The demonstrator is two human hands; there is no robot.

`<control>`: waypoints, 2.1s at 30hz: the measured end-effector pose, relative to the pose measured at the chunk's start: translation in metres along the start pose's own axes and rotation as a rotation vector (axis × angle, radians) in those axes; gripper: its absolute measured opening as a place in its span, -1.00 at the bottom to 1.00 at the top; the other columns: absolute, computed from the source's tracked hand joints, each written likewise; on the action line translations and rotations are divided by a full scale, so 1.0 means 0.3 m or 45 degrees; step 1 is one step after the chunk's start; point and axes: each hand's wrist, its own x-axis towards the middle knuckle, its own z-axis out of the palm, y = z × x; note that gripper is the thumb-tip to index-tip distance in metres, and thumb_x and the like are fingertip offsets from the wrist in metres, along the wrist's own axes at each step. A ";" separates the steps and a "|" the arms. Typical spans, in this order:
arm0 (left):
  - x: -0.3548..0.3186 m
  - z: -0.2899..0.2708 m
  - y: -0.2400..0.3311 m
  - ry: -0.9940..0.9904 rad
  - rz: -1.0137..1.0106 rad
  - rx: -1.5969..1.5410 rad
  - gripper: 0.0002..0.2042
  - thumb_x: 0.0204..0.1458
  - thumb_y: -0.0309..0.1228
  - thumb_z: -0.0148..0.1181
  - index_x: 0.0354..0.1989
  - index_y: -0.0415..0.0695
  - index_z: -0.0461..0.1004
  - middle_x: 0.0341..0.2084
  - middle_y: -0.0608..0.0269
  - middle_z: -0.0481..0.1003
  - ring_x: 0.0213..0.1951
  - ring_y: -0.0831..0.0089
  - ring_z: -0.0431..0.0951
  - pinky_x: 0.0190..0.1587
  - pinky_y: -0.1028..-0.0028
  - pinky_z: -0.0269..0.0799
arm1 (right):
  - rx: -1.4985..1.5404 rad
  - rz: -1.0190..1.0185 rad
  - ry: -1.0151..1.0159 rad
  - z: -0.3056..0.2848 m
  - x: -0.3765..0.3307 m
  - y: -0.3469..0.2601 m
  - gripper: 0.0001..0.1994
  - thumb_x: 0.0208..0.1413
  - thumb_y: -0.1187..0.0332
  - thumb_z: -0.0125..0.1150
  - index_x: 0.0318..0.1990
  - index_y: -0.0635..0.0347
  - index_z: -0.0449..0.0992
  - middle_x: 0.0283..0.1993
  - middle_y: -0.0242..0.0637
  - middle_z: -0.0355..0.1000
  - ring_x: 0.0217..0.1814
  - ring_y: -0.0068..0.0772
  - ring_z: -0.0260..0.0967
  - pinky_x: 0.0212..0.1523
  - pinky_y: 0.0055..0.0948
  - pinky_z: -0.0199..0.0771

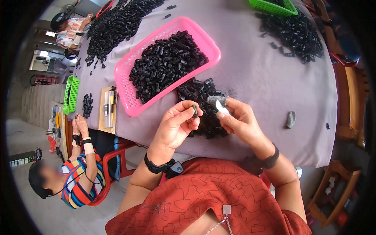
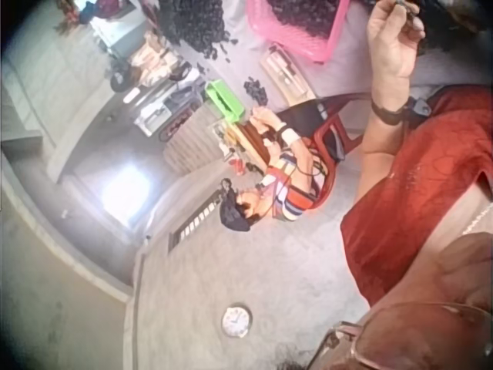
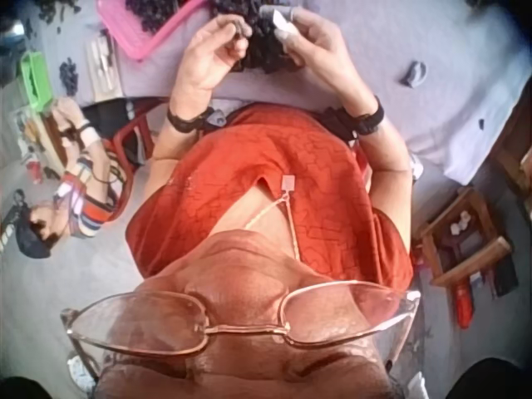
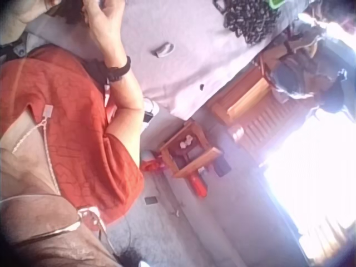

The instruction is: Sorting and inspecting small black plastic components at a work table.

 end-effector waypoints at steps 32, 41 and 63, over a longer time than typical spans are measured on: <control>0.022 0.036 -0.045 -0.036 -0.059 -0.001 -0.64 0.10 -0.42 0.23 0.08 -0.15 0.38 -0.28 0.34 0.50 -0.39 0.61 0.48 -0.33 0.63 0.44 | -0.012 0.036 -0.369 0.012 -0.016 -0.026 -0.46 0.18 0.36 0.18 0.28 0.22 0.19 -0.38 -0.49 0.39 -0.41 -0.73 0.24 -0.43 -0.66 0.27; 0.025 0.037 -0.037 -0.049 -0.132 -0.073 -0.68 0.12 -0.46 0.21 0.05 -0.19 0.42 -0.31 0.32 0.53 -0.46 0.59 0.51 -0.37 0.61 0.50 | 0.202 0.085 -0.387 0.005 -0.009 -0.008 -0.54 0.22 0.37 0.14 0.26 0.22 0.27 -0.44 -0.54 0.34 -0.54 -0.79 0.13 -0.55 -0.72 0.14; 0.029 0.024 -0.052 -0.167 -0.219 -0.232 -0.60 0.11 -0.45 0.21 0.13 -0.23 0.35 -0.31 0.30 0.50 -0.38 0.60 0.50 -0.32 0.64 0.49 | 0.278 0.067 -0.521 0.000 -0.005 -0.019 -0.46 0.18 0.41 0.17 0.30 0.20 0.20 -0.47 -0.51 0.32 -0.60 -0.76 0.10 -0.60 -0.71 0.11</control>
